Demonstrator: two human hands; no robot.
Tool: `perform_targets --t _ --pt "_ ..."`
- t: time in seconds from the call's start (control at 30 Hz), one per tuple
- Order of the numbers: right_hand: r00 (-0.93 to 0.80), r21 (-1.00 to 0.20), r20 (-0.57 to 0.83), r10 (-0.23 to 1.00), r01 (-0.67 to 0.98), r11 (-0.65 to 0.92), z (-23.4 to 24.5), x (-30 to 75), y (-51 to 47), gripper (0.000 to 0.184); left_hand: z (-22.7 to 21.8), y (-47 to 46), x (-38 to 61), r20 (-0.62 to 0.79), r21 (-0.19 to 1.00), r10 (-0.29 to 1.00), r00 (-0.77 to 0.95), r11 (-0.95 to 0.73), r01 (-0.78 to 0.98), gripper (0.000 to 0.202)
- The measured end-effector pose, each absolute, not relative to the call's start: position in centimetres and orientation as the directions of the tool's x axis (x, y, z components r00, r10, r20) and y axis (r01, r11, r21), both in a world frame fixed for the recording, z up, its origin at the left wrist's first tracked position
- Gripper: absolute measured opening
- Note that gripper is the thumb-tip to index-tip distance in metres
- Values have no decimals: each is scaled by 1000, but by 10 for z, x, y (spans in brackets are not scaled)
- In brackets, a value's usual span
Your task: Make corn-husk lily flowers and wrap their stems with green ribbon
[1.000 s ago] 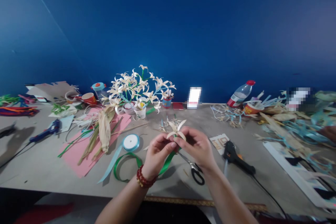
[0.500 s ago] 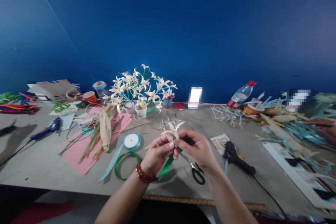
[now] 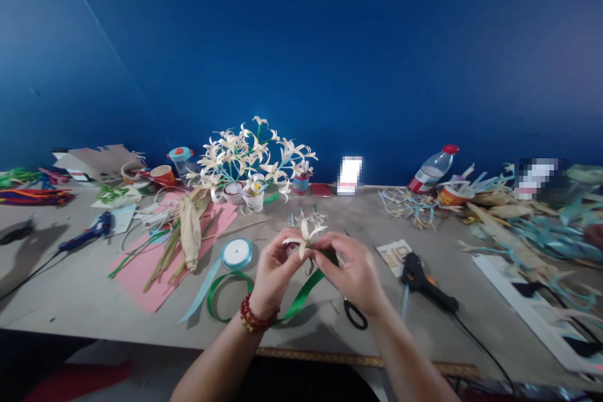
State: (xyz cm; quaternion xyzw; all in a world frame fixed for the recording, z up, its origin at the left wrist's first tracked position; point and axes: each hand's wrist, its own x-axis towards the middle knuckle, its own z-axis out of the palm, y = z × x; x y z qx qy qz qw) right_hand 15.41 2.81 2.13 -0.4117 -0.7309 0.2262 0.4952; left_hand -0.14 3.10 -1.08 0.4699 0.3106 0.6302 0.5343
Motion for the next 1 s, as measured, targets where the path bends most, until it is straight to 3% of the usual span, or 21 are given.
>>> perform_targets --t 0.27,0.43,0.6,0.83,1.0 --pt "-223 -836 415 882 290 466 22 157 25 10 -17 28 0 327 873 945 12 -297 -387 6" --pt "-279 -977 207 938 -10 212 12 157 27 18 -21 25 -2 358 872 933 41 -319 -371 9" --pt "-324 -979 88 942 -203 21 6 156 25 22 -22 22 -3 238 861 966 98 -163 -482 13" --pt "-362 -962 113 925 -274 11 8 152 19 27 -21 22 -3 127 769 965 231 51 -637 20" --pt "-227 -971 236 945 -102 217 -1 149 16 18 -23 17 -1 88 753 980 180 53 -656 19"
